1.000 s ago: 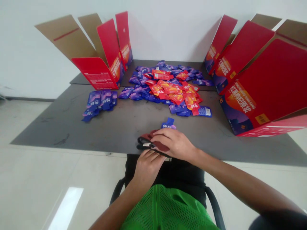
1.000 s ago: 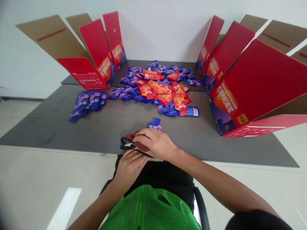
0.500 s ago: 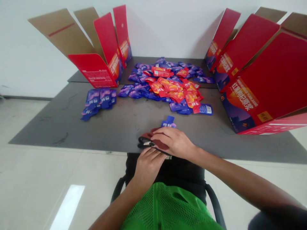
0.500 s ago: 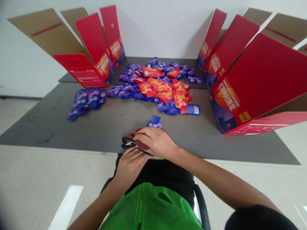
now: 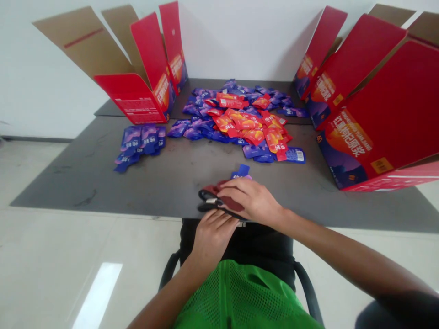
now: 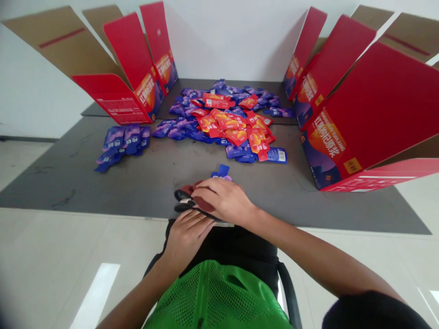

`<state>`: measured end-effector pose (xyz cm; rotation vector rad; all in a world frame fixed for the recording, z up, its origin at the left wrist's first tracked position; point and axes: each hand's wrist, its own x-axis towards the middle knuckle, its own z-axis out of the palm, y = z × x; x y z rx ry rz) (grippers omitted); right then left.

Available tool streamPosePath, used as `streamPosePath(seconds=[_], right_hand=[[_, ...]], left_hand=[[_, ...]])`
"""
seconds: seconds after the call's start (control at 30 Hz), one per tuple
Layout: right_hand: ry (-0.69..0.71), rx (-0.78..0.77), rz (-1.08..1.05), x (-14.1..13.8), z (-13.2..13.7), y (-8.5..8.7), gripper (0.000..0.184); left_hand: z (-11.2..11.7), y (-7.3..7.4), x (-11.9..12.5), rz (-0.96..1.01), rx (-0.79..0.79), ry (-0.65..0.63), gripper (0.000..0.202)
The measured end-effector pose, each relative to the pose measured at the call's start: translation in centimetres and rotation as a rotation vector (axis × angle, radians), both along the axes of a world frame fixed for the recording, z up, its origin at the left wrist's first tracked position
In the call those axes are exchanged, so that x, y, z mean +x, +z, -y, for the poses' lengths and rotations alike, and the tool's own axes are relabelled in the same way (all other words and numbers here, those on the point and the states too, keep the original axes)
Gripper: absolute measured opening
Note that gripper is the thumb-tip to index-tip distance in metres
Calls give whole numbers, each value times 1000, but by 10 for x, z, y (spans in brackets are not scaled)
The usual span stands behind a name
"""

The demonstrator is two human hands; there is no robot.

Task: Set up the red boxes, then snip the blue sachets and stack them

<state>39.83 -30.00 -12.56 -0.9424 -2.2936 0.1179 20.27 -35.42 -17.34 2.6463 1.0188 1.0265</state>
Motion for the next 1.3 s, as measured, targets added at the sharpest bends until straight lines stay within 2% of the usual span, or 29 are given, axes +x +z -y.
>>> streamPosePath(seconds=[0.1, 0.23, 0.33, 0.4, 0.5, 0.6, 0.7, 0.77, 0.9, 0.97, 1.03, 1.13, 1.3], right_hand=[[-30, -40, -13, 0, -2, -8, 23], [-113, 24, 5, 21, -41, -15, 25], [-158, 75, 80, 36, -64, -14, 24], [-182, 94, 118, 39, -68, -9, 22], [-194, 119, 62, 30, -51, 3, 24], [-127, 75, -28, 10, -16, 9, 28], [-20, -13, -25, -5, 9, 2, 26], [-21, -35, -15, -5, 7, -5, 24], [-117, 32, 13, 17, -33, -16, 23], [-171, 101, 77, 32, -55, -16, 22], [-211, 161, 147, 45, -66, -13, 20], [-239, 209, 128, 57, -53, -4, 22], [-371, 231, -75, 74, 3, 9, 36]], left_hand=[[-1, 1, -1, 3, 11, -16, 19], [-2, 1, -1, 10, 10, -28, 25], [-1, 0, -1, 15, -2, -20, 25], [-1, -1, -1, 15, -4, -18, 25], [-1, -1, 0, 12, 3, -23, 24], [-1, 0, 0, 18, 9, -14, 21], [-1, 1, 0, 8, -20, 1, 14], [-1, 1, 0, -3, -20, -4, 15], [-1, 1, -1, -12, 6, -29, 25], [-2, 1, -2, -19, 6, -38, 26], [-3, 2, -3, -35, 8, -47, 25], [-6, 7, -4, -68, -4, -63, 24], [-14, 27, 2, -153, -79, -53, 39]])
